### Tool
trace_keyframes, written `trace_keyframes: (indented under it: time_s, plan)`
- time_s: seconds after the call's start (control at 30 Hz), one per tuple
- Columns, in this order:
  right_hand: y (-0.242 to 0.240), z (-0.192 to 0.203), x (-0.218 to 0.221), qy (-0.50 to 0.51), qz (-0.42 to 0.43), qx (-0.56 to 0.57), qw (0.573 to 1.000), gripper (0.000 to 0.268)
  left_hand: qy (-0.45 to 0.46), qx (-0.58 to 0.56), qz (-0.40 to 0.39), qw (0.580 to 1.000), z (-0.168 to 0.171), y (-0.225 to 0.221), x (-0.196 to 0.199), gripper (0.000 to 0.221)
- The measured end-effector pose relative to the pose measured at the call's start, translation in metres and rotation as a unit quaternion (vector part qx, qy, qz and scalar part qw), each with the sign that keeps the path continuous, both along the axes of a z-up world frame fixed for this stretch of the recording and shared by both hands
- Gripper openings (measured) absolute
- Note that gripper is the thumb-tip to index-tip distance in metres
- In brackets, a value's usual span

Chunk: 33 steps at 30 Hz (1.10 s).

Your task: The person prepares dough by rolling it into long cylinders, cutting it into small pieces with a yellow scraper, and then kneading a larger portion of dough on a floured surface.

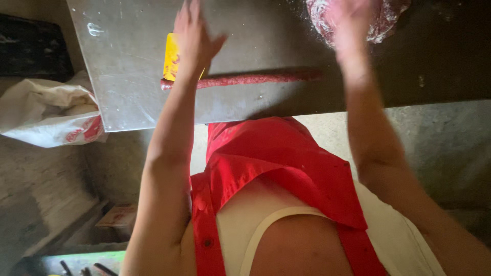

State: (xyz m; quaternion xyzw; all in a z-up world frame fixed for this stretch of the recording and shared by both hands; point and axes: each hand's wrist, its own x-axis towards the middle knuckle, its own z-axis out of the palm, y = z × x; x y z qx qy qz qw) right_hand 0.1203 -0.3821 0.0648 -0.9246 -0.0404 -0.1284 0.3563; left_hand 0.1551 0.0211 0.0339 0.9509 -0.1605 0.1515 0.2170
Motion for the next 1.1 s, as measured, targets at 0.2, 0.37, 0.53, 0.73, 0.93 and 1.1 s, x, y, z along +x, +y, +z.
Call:
trace_keyframes:
  time_s: [0.2, 0.37, 0.53, 0.73, 0.93, 1.1]
  plan:
    - [0.136, -0.040, -0.087, 0.222, 0.163, 0.287, 0.917, 0.025, 0.267, 0.145, 0.158, 0.940, -0.046, 0.038, -0.051, 0.125]
    - [0.218, -0.032, -0.088, 0.240, 0.184, 0.215, 0.929, 0.042, 0.314, 0.112, 0.181, 0.925, -0.029, 0.056, -0.034, 0.100]
    - [0.290, -0.002, -0.082, 0.147, 0.145, 0.186, 0.961, 0.082, 0.111, 0.007, -0.040, 0.993, -0.004, 0.084, -0.033, 0.012]
    - [0.298, -0.002, -0.054, 0.140, 0.106, 0.358, 0.917, 0.047, 0.413, -0.458, -0.170, 0.768, 0.085, 0.054, -0.064, 0.064]
    - [0.281, 0.027, -0.050, 0.144, 0.102, 0.490, 0.854, 0.037, 0.344, -0.464, -0.345, 0.740, 0.101, 0.089, -0.066, 0.058]
    - [0.254, 0.005, -0.025, 0.072, -0.055, 0.083, 0.992, 0.012, 0.470, -0.569, -0.168, 0.653, 0.078, 0.126, -0.064, 0.056]
